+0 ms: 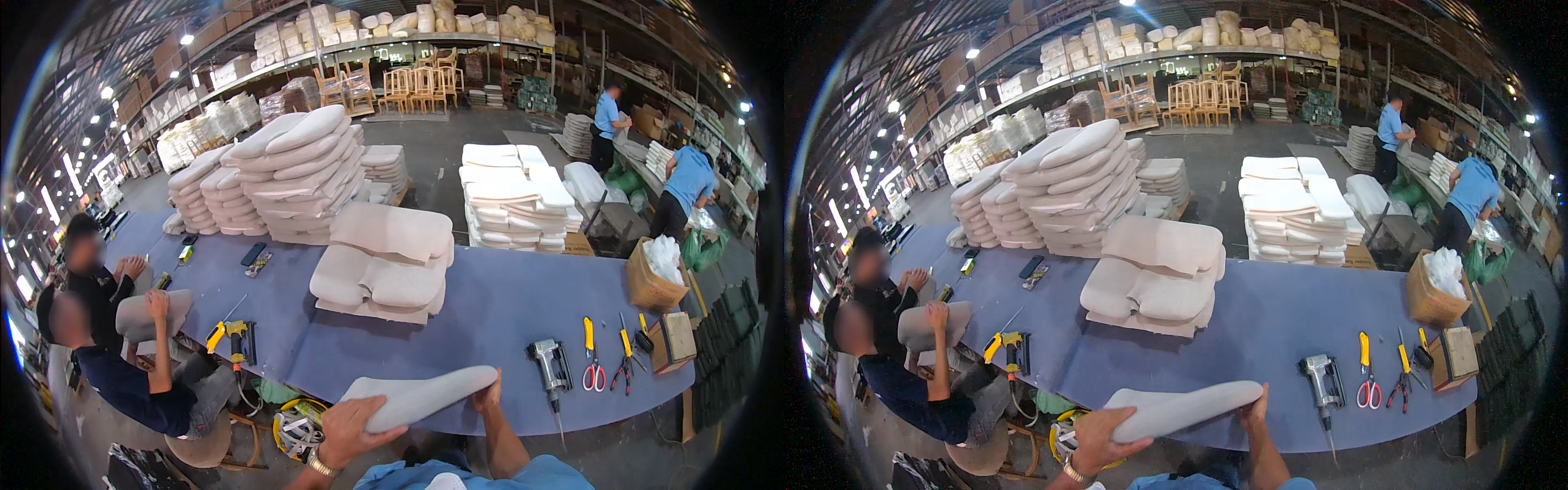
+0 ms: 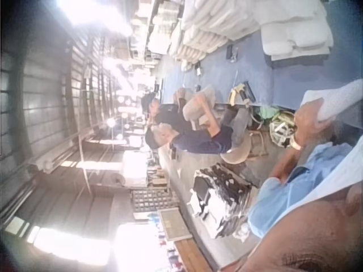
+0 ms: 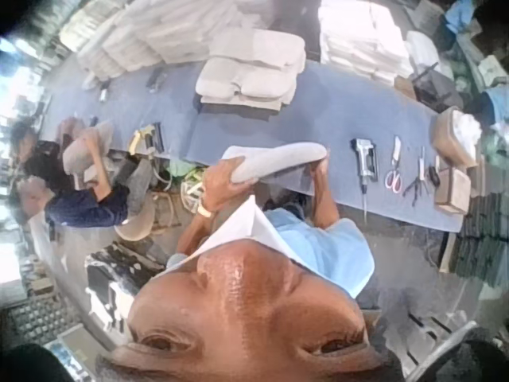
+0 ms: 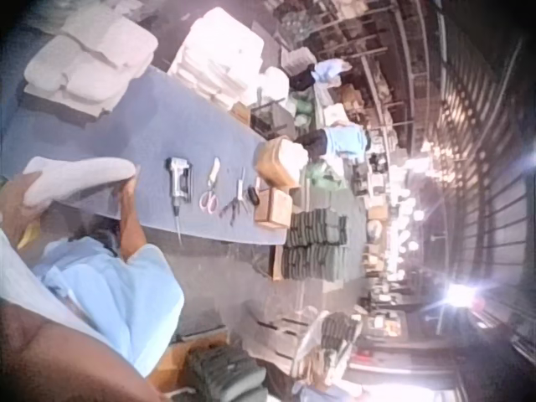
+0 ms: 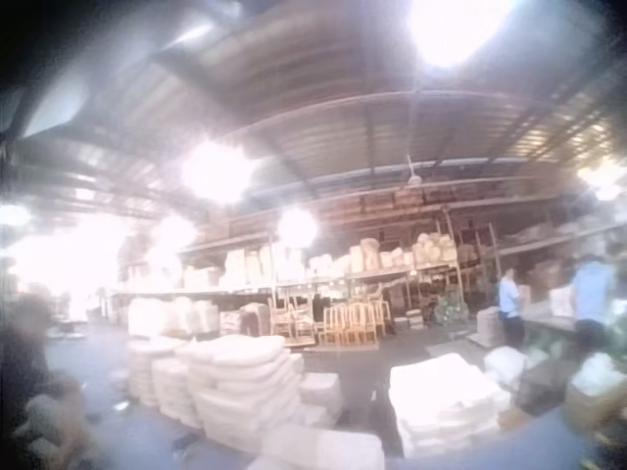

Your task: The person assembles cushion covers by inserting foam inserts, aligning edges, and securing them with a staple gun. They trim excess fabric with scissors and stack the finished cushions on the table.

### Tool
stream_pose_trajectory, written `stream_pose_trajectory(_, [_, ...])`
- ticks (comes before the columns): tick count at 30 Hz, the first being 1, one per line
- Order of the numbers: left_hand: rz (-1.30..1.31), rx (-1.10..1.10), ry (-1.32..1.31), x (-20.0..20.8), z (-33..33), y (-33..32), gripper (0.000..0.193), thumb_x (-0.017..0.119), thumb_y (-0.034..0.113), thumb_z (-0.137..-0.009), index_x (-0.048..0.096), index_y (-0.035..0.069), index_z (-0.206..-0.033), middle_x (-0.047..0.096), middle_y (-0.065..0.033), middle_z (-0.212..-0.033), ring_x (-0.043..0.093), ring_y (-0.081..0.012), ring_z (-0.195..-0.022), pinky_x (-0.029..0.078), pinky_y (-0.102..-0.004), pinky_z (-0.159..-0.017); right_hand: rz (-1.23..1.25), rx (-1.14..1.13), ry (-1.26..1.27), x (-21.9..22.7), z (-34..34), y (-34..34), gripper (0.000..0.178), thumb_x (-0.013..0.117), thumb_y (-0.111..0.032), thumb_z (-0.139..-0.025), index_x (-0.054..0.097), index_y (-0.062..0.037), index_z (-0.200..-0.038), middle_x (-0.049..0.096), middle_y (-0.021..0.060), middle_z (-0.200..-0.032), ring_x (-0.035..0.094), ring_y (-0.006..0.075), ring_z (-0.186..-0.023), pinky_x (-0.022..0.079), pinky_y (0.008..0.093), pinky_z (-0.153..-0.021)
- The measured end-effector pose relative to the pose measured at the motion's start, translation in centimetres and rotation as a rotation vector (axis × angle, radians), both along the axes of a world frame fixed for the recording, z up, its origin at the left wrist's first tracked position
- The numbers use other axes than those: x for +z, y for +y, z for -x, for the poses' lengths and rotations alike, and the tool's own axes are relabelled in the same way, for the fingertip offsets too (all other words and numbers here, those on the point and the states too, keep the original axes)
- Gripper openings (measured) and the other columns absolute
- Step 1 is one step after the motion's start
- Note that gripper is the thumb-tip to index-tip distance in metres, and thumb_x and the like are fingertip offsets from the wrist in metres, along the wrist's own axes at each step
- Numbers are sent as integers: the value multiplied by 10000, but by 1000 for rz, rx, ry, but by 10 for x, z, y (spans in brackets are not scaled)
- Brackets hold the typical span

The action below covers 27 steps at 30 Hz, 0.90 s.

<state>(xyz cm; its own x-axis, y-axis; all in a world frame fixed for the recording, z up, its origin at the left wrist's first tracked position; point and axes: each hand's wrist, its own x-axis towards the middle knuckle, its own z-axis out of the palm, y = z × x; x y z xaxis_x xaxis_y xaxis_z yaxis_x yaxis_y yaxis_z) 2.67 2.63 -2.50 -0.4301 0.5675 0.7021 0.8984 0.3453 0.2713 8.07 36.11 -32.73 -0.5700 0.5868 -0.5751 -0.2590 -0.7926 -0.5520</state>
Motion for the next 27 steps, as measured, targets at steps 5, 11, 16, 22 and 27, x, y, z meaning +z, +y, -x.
stream_pose_trajectory(5, [-141,53,-212,3,21,3,527,878,417,-764,732,24,-1083,756,-133,-934,734,-290,-783,582,-374,-719,-285,-10,196,62,-1,37,767,358,-701,-1016,598,-46,-1334,634,118,-1349,565,286,-1269,405,436,-1114])
stream_pose_trajectory(11, [-333,120,-687,-79,65,15,466,706,363,-949,670,-28,-1201,744,-193,-965,732,-298,-839,570,-374,-754,-1448,7,-335,310,-66,78,426,707,-380,-928,656,-2,-1118,705,125,-971,647,224,-939,509,362,-845])
stream_pose_trajectory(16, [0,-222,-537,-153,47,99,526,681,323,-973,583,-20,-1359,603,-213,-1385,606,-341,-1238,491,-454,-1021,-2088,275,-807,361,-80,48,590,770,-592,-804,768,-81,-1099,742,175,-1057,699,350,-981,558,444,-872])
stream_pose_trajectory(22, [-359,-432,-413,-29,29,162,456,561,187,-1049,516,-76,-1419,538,-251,-1455,501,-375,-1368,362,-479,-1157,-1815,514,-877,372,-26,28,603,564,-596,-949,681,-85,-1245,723,193,-1132,675,426,-1067,538,511,-890])
stream_pose_trajectory(27, [-389,-641,-181,24,36,198,521,344,302,-1109,523,-75,-1420,530,-256,-1471,503,-398,-1372,374,-495,-1157,-1803,668,-510,383,-61,-31,605,631,-553,-888,663,-61,-1237,717,224,-1105,674,433,-1051,536,507,-869])
